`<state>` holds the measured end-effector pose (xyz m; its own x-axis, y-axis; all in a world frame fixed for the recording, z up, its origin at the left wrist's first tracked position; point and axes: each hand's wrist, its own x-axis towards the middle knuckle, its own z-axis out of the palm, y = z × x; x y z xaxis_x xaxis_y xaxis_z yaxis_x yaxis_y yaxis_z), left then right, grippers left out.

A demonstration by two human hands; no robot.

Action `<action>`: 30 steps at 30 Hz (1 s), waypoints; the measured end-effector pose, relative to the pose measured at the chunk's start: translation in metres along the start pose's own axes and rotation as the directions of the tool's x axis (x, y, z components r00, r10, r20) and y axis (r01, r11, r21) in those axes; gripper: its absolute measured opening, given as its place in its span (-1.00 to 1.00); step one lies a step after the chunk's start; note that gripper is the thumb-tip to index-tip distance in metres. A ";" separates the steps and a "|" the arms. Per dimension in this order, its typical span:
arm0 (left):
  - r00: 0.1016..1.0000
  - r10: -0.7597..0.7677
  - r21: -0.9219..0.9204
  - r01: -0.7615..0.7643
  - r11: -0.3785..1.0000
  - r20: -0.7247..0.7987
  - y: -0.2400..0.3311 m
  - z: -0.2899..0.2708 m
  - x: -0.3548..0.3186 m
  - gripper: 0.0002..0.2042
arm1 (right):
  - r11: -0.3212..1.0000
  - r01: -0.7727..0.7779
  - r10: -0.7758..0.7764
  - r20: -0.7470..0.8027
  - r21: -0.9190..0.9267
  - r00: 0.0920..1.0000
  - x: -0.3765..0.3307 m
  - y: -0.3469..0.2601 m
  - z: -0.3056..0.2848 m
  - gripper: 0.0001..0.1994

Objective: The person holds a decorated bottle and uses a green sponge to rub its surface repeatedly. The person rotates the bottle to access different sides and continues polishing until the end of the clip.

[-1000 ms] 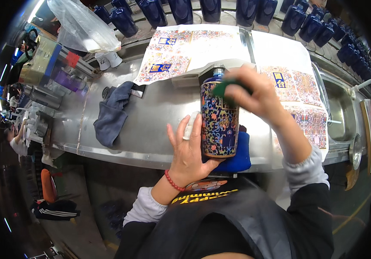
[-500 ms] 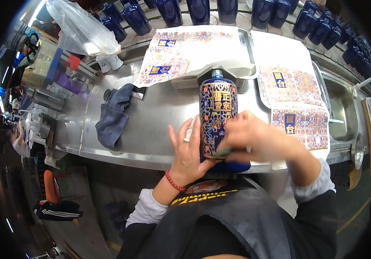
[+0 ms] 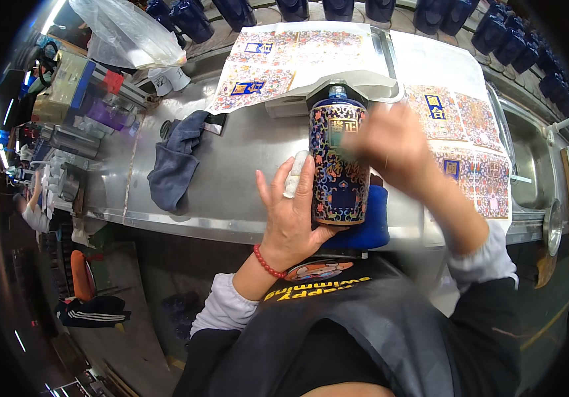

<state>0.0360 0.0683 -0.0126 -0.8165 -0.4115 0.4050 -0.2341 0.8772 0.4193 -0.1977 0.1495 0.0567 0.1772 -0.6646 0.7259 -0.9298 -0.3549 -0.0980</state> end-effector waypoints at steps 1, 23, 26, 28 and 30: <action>1.000 0.003 0.010 -0.003 1.000 0.007 -0.001 0.001 0.000 0.08 | 0.982 0.021 -0.060 0.207 0.186 0.976 -0.006 -0.016 -0.009 -0.76; 1.000 -0.004 -0.029 0.003 1.000 -0.022 0.002 0.003 -0.001 0.09 | 0.757 -0.195 -0.099 0.404 0.624 0.909 -0.023 -0.030 -0.020 -0.79; 0.997 0.025 0.025 -0.024 0.999 -0.068 0.011 -0.002 0.001 0.12 | 0.804 -0.442 0.426 0.133 0.399 0.895 -0.004 0.005 -0.004 -0.80; 0.998 0.015 0.015 -0.014 1.000 -0.066 0.014 -0.006 0.004 0.09 | 0.978 -0.195 0.190 -0.069 -0.073 0.979 0.004 0.015 0.001 -0.77; 0.996 -0.022 0.004 0.023 1.000 -0.081 0.015 -0.007 0.007 0.07 | 0.997 0.068 -0.070 0.157 0.020 0.985 0.013 -0.017 -0.012 -0.76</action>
<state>0.0305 0.0766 0.0016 -0.7656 -0.4497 0.4599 -0.2545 0.8684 0.4255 -0.1838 0.1546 0.0760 0.2907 -0.7333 0.6147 -0.9089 -0.4123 -0.0620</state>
